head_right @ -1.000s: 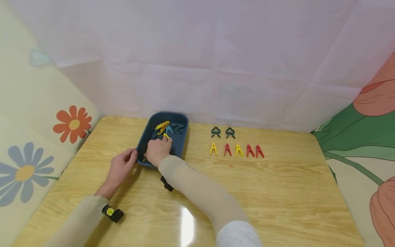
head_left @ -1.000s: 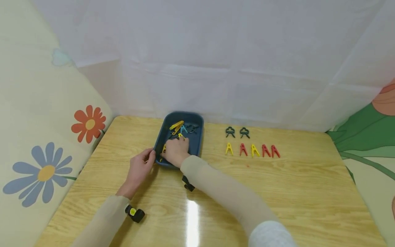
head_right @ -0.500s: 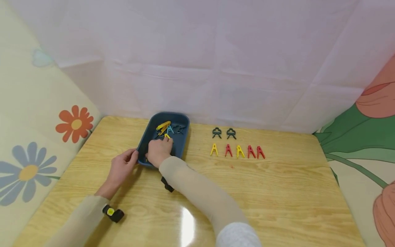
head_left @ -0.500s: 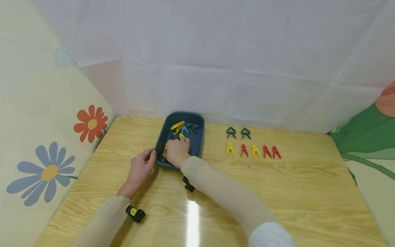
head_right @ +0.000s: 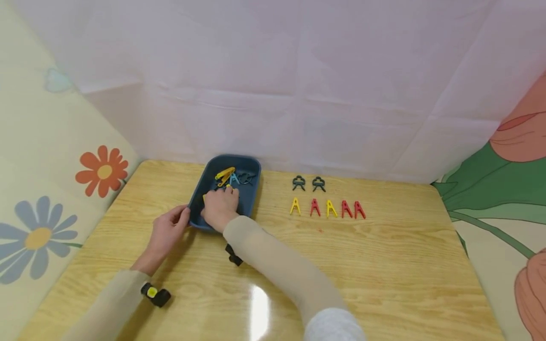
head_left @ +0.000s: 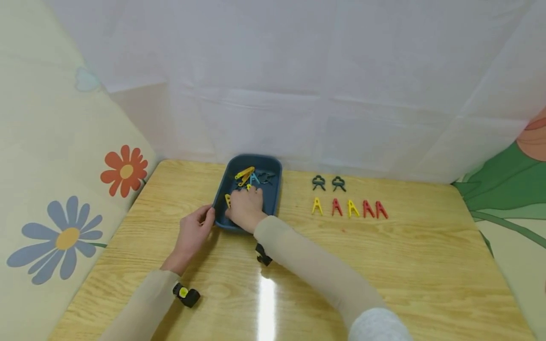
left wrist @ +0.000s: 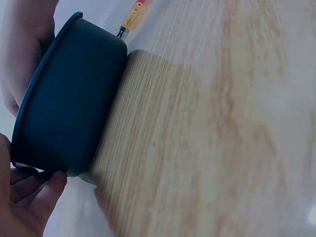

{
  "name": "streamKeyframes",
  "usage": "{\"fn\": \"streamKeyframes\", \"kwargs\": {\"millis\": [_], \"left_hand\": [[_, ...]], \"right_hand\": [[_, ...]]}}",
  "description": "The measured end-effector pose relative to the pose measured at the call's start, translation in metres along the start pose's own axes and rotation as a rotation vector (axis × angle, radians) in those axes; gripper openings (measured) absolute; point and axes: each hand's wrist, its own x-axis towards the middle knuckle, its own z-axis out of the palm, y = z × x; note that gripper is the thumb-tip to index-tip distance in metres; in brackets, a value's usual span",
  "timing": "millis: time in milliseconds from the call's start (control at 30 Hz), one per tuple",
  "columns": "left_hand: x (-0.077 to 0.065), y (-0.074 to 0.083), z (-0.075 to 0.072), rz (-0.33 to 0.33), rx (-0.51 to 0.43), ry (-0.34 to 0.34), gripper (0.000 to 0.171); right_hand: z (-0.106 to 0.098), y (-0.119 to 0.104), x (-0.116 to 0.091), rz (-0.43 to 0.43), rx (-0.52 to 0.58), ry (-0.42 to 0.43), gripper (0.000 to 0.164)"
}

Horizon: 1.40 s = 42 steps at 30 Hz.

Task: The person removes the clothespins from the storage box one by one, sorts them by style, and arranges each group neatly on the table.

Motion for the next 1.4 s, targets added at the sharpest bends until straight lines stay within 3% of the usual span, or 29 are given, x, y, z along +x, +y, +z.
{"fn": "streamKeyframes", "kwargs": {"millis": [267,467,667,1000,1400], "left_hand": [[0.000,-0.002,0.000,-0.002,0.013,-0.013,0.035],[0.001,-0.001,0.002,0.002,0.017,0.001,0.035],[0.001,0.002,0.001,-0.009,0.006,-0.005,0.035],[0.000,0.001,0.002,-0.018,0.008,0.002,0.033],[0.000,-0.003,0.002,-0.014,0.008,0.005,0.034]], "right_hand": [[-0.013,0.013,-0.011,-0.071,0.011,0.114,0.037],[-0.021,0.035,-0.021,-0.148,0.074,0.221,0.035],[-0.025,0.059,-0.028,-0.160,0.139,0.303,0.037],[-0.026,0.100,-0.050,-0.201,0.292,0.321,0.038],[-0.012,0.156,-0.089,-0.137,0.345,0.356,0.034]]}}
